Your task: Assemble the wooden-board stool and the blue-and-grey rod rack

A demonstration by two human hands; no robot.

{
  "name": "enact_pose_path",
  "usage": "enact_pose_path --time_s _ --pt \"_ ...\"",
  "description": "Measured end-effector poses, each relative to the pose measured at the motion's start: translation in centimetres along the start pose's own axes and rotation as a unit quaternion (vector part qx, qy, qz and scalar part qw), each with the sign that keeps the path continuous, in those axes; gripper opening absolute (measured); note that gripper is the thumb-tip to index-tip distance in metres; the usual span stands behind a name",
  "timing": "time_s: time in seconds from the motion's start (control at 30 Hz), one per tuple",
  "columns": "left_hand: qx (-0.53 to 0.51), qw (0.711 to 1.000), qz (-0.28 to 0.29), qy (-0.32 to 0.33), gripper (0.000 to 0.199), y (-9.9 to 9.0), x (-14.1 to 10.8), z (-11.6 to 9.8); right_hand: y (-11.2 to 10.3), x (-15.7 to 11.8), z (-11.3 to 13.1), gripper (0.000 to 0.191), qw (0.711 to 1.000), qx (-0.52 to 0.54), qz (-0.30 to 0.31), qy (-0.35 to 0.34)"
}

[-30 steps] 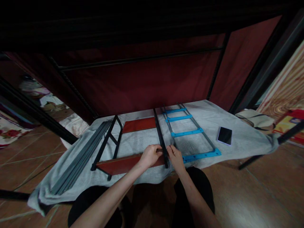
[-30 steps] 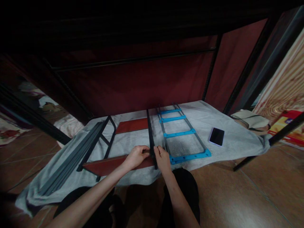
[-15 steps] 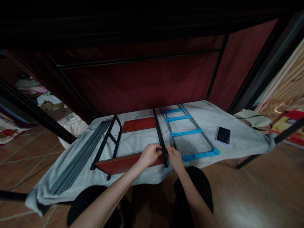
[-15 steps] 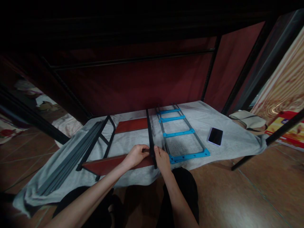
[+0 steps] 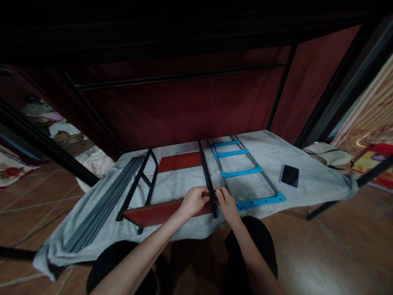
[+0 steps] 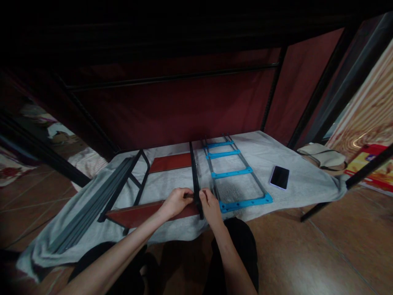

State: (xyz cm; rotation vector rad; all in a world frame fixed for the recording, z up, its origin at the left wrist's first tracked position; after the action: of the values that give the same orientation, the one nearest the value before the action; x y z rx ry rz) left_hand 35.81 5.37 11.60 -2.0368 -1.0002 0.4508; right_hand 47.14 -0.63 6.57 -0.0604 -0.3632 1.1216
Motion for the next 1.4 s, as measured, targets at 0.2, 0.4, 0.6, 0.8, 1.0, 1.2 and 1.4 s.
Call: enact_pose_path --time_s 0.2,0.4,0.6,0.8,1.0,1.2,1.4 --pt "0.000 1.000 -0.003 -0.013 0.020 -0.4 0.0 0.0 0.3 0.4 0.6 0.031 0.999 -0.033 0.006 -0.031" --pt "0.003 1.000 0.005 -0.017 0.020 -0.5 0.0 -0.3 0.5 0.3 -0.8 0.039 0.999 0.001 0.009 0.033" --pt "0.009 1.000 0.015 -0.019 0.021 -0.6 -0.1 -0.4 0.5 0.3 -0.3 0.022 0.999 0.039 0.018 -0.002" --pt "0.000 1.000 0.010 -0.013 0.018 -0.8 -0.1 -0.4 0.9 0.6 -0.3 0.036 0.999 -0.012 0.031 0.014" --pt "-0.012 1.000 0.006 -0.005 0.017 -0.7 -0.1 -0.4 0.5 0.1 -0.5 0.024 0.998 0.048 0.031 0.013" --pt "0.005 1.000 -0.002 -0.013 0.019 -0.9 -0.2 -0.7 0.9 0.9 0.4 0.029 0.999 -0.031 0.029 -0.015" --pt "-0.003 1.000 0.004 -0.010 0.017 -0.8 -0.2 -0.7 1.0 0.4 -0.7 0.029 0.999 0.026 0.039 0.023"
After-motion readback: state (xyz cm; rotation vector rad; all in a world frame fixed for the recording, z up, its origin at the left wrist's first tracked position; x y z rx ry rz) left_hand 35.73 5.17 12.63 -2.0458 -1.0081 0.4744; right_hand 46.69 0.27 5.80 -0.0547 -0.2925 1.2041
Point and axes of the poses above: each hand's wrist, its own x-axis towards the middle knuckle, its own y-axis out of the palm, z = x × y, the point moved 10 cm from there along x, towards the middle knuckle, and after that the axes turned 2 degrees about -z, right-handed, at the moved point
